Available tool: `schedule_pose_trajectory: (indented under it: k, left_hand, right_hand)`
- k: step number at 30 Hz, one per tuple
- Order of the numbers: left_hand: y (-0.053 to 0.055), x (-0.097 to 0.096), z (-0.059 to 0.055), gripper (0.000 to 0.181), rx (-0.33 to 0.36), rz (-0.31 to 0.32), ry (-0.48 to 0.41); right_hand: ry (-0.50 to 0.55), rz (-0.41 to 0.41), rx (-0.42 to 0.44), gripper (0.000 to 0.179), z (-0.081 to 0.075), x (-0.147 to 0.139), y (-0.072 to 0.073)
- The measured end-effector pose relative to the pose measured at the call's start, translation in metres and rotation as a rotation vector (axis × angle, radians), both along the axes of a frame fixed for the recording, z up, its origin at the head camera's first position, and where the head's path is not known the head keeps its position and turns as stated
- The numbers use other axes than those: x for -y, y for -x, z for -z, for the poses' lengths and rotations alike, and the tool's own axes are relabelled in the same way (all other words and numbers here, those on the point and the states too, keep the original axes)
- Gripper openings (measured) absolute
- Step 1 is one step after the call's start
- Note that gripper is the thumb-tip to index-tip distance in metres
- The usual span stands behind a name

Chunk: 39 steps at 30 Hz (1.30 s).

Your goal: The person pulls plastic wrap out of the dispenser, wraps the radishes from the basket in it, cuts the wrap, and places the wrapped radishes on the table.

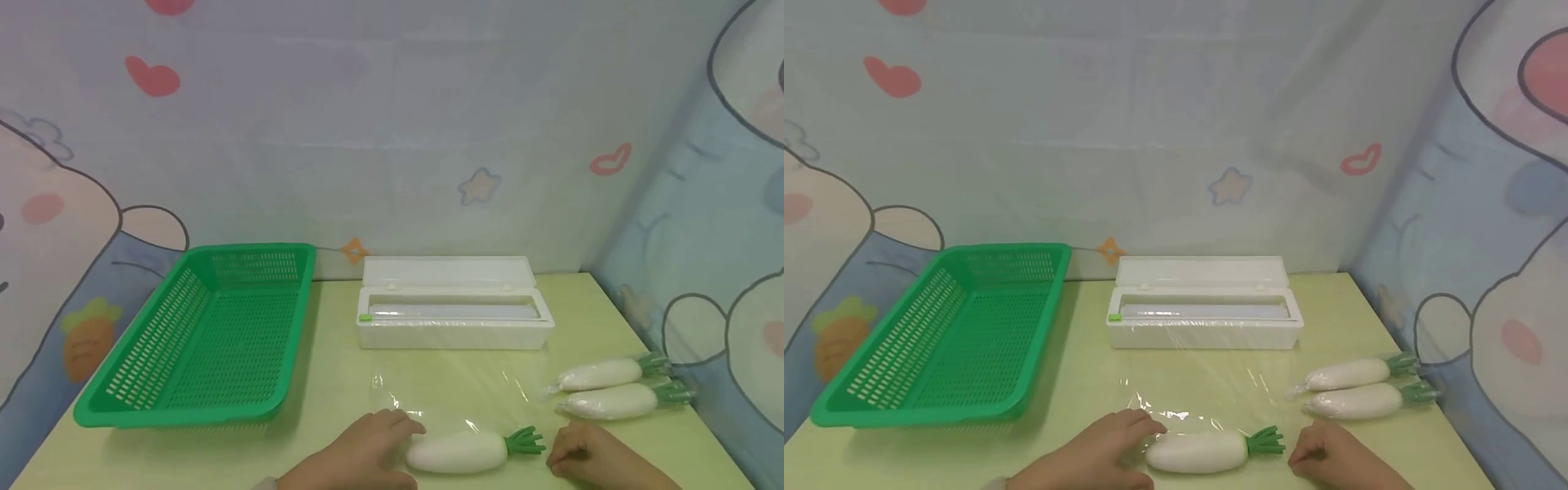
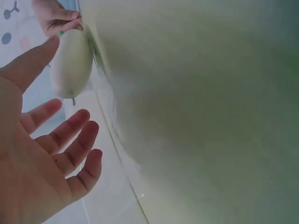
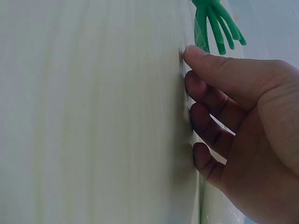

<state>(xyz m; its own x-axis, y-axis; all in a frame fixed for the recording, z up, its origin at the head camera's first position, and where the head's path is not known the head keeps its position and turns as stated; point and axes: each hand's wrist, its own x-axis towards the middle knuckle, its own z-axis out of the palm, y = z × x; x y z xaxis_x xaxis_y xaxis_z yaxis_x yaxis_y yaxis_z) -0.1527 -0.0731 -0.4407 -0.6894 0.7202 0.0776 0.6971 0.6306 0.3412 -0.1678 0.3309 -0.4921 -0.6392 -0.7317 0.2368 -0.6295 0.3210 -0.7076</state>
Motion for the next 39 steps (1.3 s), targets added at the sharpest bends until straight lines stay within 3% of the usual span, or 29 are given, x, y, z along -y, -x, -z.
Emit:
schedule_pose_trajectory:
  k: [4, 8, 14, 18, 24, 28, 32, 35, 39]
  left_hand:
    - [0.002, -0.001, -0.003, 0.052, 0.025, -0.100, 0.093]
    - [0.003, 0.013, -0.002, 0.030, 0.042, -0.150, 0.148]
    - [0.001, 0.031, 0.002, 0.012, -0.024, -0.067, 0.112]
    - [0.002, 0.035, 0.004, 0.014, -0.089, -0.033, 0.091]
    - [0.004, 0.039, 0.003, 0.016, -0.117, -0.026, -0.003]
    - [0.006, 0.042, 0.000, 0.013, -0.097, -0.031, -0.067]
    - [0.009, 0.042, -0.003, 0.012, -0.059, -0.031, -0.136]
    - [0.012, 0.042, -0.006, 0.012, 0.016, -0.063, -0.186]
    - [0.018, 0.042, -0.006, 0.012, 0.135, -0.138, -0.247]
  right_hand:
    - [0.001, -0.004, -0.019, 0.017, -0.001, 0.002, 0.001]
    - [0.010, -0.011, -0.033, 0.017, 0.001, 0.003, 0.002]
    - [0.030, -0.021, -0.059, 0.018, 0.000, 0.003, 0.003]
    - [0.054, -0.032, -0.060, 0.018, -0.001, 0.002, 0.003]
    - [0.097, -0.030, -0.035, 0.020, -0.006, 0.002, -0.001]
    - [0.128, -0.007, 0.017, 0.021, -0.012, 0.001, -0.004]
    - [0.122, 0.016, 0.002, 0.021, -0.020, 0.002, 0.000]
    - [0.104, 0.074, -0.044, 0.022, -0.025, 0.003, 0.004]
    - [0.102, 0.157, -0.038, 0.019, -0.028, 0.003, 0.008]
